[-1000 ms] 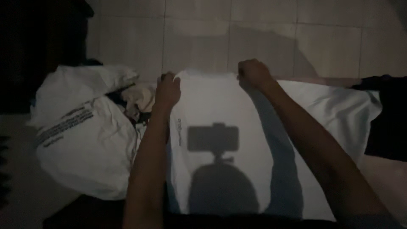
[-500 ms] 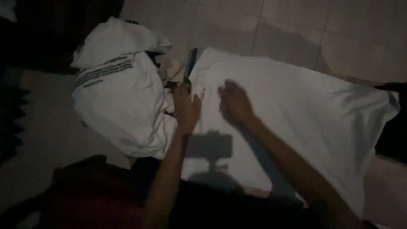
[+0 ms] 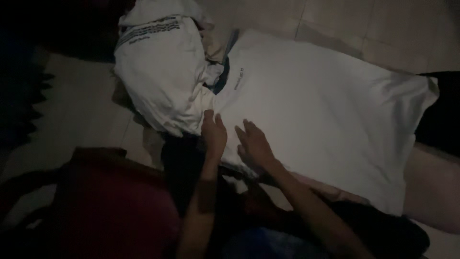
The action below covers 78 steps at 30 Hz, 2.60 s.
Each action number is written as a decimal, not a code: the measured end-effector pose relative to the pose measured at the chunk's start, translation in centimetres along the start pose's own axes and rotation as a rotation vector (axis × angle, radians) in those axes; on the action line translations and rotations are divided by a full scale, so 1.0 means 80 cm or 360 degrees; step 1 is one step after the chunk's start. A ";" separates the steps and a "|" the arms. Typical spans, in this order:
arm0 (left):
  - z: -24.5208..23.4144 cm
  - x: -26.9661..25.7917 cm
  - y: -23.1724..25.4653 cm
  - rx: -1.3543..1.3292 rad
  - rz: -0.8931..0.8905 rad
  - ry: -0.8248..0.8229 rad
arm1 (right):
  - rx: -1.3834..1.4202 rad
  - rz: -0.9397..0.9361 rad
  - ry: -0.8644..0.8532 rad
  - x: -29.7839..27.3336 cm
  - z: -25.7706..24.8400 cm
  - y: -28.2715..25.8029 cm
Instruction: The person folds several shirts on a low table. They smooth and fold a blue shirt, then a black shirt, and finally a white shirt, placing each folded item to the side.
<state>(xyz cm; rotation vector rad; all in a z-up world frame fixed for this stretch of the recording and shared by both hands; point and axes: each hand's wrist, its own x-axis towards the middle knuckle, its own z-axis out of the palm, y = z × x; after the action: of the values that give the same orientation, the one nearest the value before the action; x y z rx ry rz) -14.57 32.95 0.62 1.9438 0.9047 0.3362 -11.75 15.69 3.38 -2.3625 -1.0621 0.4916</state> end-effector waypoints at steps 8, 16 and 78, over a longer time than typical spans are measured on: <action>-0.021 -0.015 -0.068 0.0242 -0.0225 -0.0198 | -0.0256 -0.0096 -0.0033 -0.040 0.024 0.037; -0.044 -0.094 -0.146 0.0202 0.0135 -0.0195 | -0.0340 0.0255 0.0150 -0.202 -0.011 0.097; -0.051 -0.099 0.086 -0.1446 -0.0228 -0.0270 | -0.0096 0.1030 0.1066 -0.479 -0.215 0.366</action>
<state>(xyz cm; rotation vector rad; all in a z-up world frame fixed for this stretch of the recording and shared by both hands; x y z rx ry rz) -19.20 27.92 9.59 1.0463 0.6119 0.3998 -9.97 -35.45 4.99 -2.5960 -0.0056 -0.1413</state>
